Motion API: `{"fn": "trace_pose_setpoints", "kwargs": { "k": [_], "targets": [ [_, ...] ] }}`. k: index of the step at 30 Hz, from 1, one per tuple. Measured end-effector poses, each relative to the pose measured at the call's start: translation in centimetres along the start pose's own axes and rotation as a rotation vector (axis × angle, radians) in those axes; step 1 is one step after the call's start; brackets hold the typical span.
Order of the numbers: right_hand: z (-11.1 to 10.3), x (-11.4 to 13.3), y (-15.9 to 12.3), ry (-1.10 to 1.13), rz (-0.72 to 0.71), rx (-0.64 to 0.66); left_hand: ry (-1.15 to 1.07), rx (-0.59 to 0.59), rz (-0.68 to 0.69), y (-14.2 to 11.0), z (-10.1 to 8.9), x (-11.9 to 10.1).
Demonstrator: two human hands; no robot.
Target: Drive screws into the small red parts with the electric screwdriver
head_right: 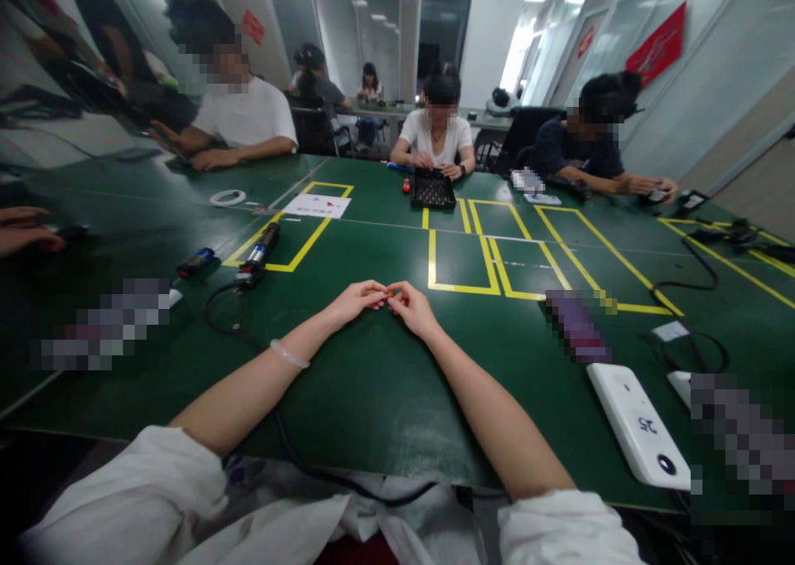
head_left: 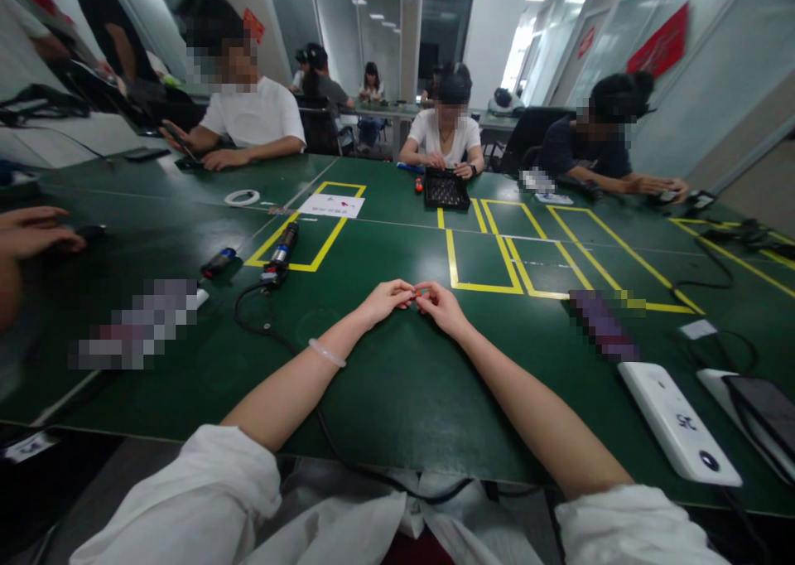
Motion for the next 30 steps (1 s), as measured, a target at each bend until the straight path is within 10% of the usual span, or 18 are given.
{"fn": "trace_pose_setpoints", "kwargs": {
  "k": [30],
  "targets": [
    [0.02,0.46,-0.83,-0.034,-0.033,-0.073,0.151,0.038,0.204,-0.04,0.83,0.17]
  ]
}}
Point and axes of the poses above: each hand's wrist, its own y-axis towards the middle knuckle, its own z-axis out of the palm, x = y × z, the point moved 3 cm from there along y, towards the middle knuckle, and after that the axes turned 15 degrees about x, right-handed, at the moved point
